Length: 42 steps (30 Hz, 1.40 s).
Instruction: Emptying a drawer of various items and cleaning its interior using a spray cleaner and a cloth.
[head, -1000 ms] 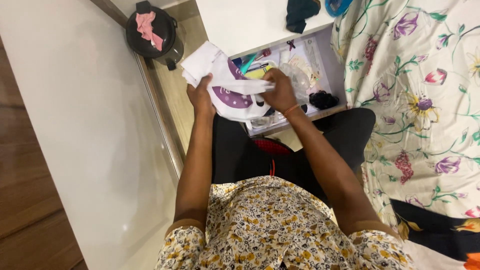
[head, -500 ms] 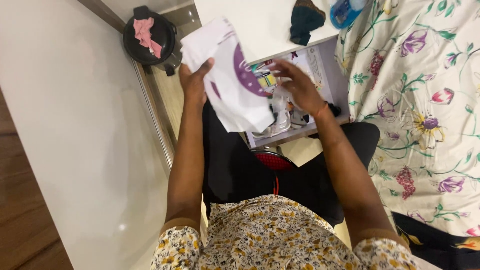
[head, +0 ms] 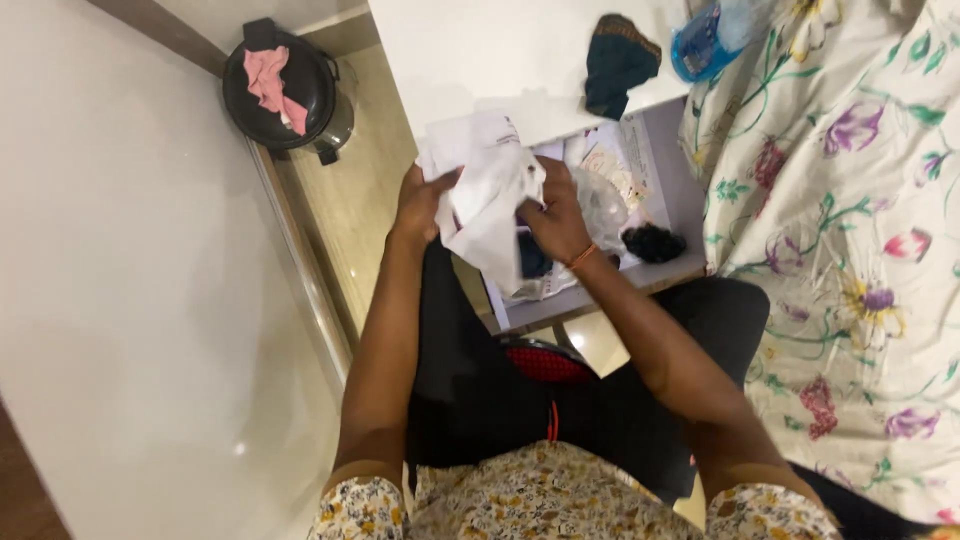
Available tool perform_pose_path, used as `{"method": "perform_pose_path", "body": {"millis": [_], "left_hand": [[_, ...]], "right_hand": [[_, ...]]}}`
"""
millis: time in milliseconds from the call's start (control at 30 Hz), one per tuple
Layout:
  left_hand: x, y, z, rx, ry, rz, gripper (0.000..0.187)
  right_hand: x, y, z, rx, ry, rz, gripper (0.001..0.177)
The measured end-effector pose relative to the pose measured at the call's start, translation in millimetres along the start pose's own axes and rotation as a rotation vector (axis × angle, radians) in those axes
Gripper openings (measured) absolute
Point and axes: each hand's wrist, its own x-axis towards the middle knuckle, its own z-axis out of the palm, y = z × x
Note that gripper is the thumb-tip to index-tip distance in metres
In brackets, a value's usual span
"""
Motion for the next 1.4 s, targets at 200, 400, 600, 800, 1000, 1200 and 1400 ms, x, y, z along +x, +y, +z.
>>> {"method": "perform_pose_path", "body": {"millis": [200, 400, 600, 800, 1000, 1200, 1400], "left_hand": [[30.0, -45.9, -8.4, -0.098, -0.020, 0.164, 0.038], [-10.5, -21.8, 7.1, 0.115, -0.117, 0.162, 0.072], [-12.7, -6.7, 14.7, 0.320, 0.096, 0.152, 0.088], [38.8, -13.5, -19.2, 0.388, 0.169, 0.644, 0.048], [-6.6, 87.7, 61.5, 0.802, 0.320, 1.240, 0.080], [78.2, 47.2, 4.9, 1.170, 0.373, 0.973, 0.053], [95.9, 89.3, 13.4, -0.012, 0.274, 0.521, 0.045]], "right_hand": [[36.1, 3.0, 21.1, 0.266, 0.162, 0.376, 0.062], [37.3, 23.7, 37.5, 0.178, 0.143, 0.488, 0.030], [50.7, 25.3, 33.5, 0.002, 0.011, 0.477, 0.028], [102.6, 23.9, 28.6, 0.487, 0.052, 0.183, 0.027], [189.4, 60.1, 33.2, 0.241, 0.210, 0.055, 0.012], [208.9, 31.0, 9.8, 0.210, 0.138, -0.007, 0.028], [220.7, 56.7, 17.7, 0.234, 0.072, -0.295, 0.033]]}}
